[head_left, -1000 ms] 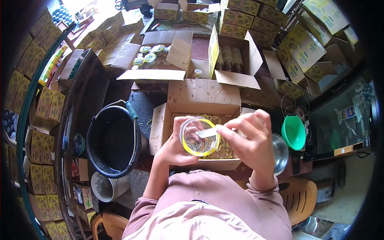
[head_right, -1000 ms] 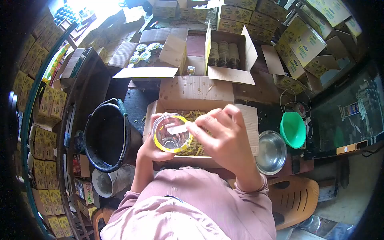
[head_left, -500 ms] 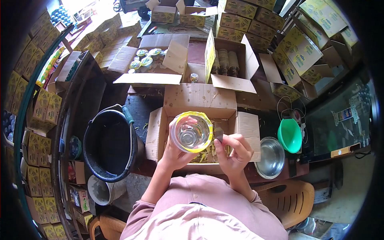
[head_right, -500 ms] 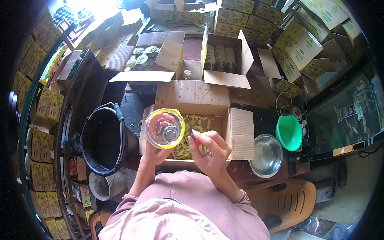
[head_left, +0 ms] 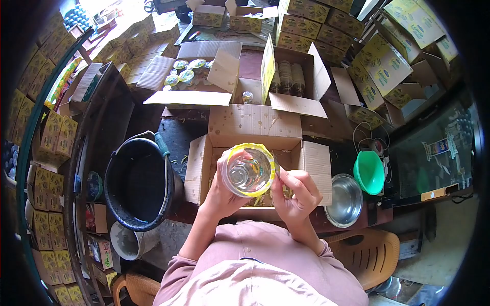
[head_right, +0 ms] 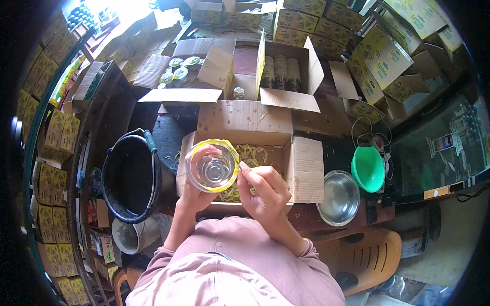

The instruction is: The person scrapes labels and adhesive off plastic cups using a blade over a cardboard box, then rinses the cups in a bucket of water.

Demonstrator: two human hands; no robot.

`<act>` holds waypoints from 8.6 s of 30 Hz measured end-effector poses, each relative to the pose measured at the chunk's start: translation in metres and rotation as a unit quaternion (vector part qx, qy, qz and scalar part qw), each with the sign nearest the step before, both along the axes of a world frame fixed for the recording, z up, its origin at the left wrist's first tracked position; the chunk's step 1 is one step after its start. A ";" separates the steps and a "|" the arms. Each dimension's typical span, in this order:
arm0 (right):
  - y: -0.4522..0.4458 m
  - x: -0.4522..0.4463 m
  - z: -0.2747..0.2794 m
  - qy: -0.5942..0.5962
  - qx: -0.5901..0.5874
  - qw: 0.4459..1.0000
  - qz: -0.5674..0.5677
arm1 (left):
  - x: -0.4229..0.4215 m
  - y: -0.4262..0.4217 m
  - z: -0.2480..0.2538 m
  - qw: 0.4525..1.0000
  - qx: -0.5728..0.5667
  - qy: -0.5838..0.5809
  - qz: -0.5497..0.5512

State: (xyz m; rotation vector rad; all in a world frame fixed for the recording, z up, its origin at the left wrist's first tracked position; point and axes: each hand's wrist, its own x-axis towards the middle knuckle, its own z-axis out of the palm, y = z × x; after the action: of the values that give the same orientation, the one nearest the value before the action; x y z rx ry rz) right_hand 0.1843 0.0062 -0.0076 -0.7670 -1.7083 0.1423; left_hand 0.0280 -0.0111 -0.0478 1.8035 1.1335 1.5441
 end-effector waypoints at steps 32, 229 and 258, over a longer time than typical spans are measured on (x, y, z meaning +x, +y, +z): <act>0.004 0.006 0.000 0.005 -0.043 0.999 0.014 | -0.006 -0.001 -0.003 0.997 -0.048 -0.034 -0.050; -0.001 -0.003 -0.009 0.041 -0.049 0.998 -0.016 | -0.004 0.002 -0.002 0.978 -0.094 -0.083 -0.169; -0.002 0.002 -0.006 0.069 -0.123 0.989 0.036 | -0.007 0.000 -0.003 0.979 -0.114 -0.078 -0.148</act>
State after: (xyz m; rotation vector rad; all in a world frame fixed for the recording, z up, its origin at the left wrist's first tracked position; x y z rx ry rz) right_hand 0.1865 0.0040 -0.0141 -0.8549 -1.6051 0.4525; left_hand 0.0214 -0.0115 -0.0507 1.5849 0.8820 1.3009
